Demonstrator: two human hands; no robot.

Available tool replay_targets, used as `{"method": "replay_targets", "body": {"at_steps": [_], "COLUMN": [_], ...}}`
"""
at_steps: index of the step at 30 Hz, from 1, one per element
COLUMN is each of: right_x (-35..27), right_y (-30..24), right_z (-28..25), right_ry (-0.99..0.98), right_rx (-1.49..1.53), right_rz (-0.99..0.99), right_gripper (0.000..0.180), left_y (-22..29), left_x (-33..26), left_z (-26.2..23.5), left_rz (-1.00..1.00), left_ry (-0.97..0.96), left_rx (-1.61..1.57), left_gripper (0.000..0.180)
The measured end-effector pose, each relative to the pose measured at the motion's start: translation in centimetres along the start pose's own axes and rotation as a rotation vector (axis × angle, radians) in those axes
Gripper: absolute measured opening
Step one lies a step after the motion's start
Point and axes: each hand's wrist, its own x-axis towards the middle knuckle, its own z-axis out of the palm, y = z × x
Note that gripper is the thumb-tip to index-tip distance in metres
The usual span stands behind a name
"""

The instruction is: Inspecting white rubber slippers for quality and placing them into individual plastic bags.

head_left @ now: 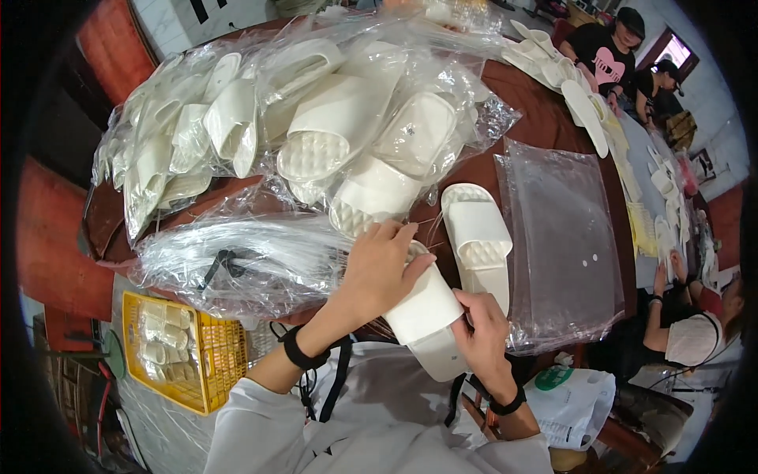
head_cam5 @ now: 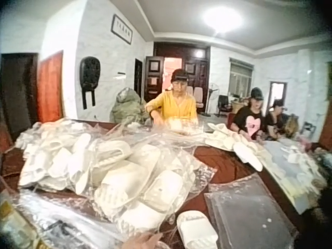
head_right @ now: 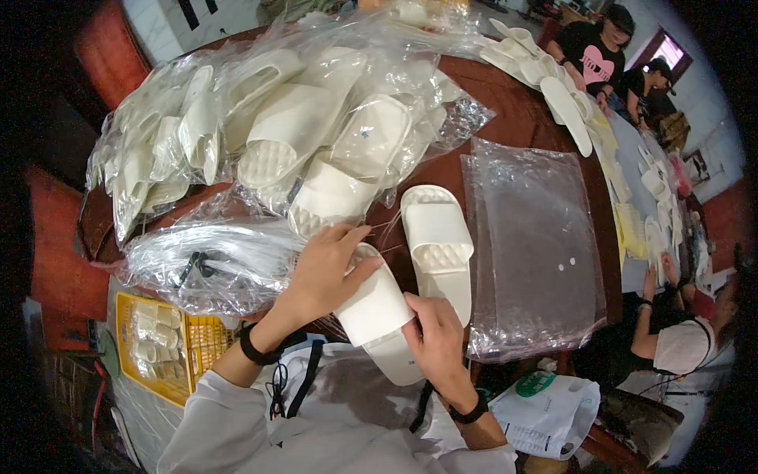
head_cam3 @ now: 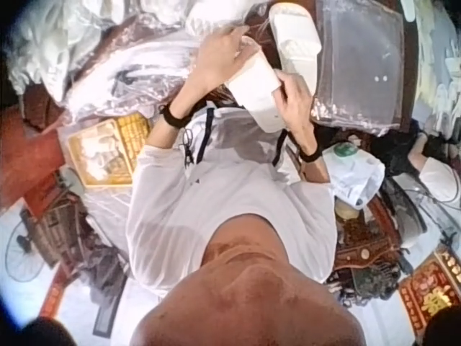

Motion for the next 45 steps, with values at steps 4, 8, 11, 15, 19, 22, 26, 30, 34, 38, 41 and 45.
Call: {"method": "replay_targets", "body": {"at_steps": [4,8,11,15,19,22,26,30,34,38,41,45], "right_x": [-0.3,0.0,0.4,1.0,1.8,1.7,1.3,2.0,3.9,6.2,7.3,7.5], "right_y": [0.1,0.1,-0.3,-0.5,-0.5,-0.3,0.4,-0.4,-0.9,0.3,0.9,1.9], "right_z": [-0.1,-0.1,-0.3,-0.3,-0.5,-0.6,-0.5,-3.4,-5.2,-4.6,-3.7,-3.0], "right_ry": [-0.039,-0.029,-0.030,0.005,0.021,0.041,0.018,-0.017,0.049,0.114,0.107,0.066], "right_rx": [0.024,0.020,-0.033,0.033,0.040,0.031,0.037,0.134,0.130,0.179,0.284,0.445], "right_rz": [0.014,0.005,0.031,0.188,0.267,0.249,0.210,0.159,0.217,0.208,0.237,0.277], "right_gripper": [0.035,0.033,0.033,0.032,0.030,0.030,0.033,0.031,0.023,0.021,0.018,0.011], "left_y": [0.6,0.3,0.3,-0.7,-0.6,-0.5,-0.9,-0.7,-0.5,-0.4,-0.2,0.3], "left_x": [1.6,2.9,3.6,3.7,3.6,3.1,2.7,2.5,2.5,2.6,2.6,2.3], "left_z": [1.2,2.3,2.2,2.4,1.9,1.8,2.2,2.2,2.1,2.4,2.3,1.7], "left_rz": [-0.087,-0.239,-0.278,-0.276,-0.303,-0.240,-0.227,-0.274,-0.261,-0.142,-0.091,-0.069], "left_ry": [-0.076,-0.115,0.004,0.028,0.036,0.090,0.070,0.062,0.034,0.061,0.061,0.010], "left_rx": [-0.052,-0.292,-0.360,-0.576,-0.677,-0.761,-0.866,-0.984,-0.913,-0.845,-0.805,-0.708], "left_gripper": [0.041,0.034,0.023,0.018,0.013,0.010,0.009,0.011,0.011,0.010,0.009,0.008]}}
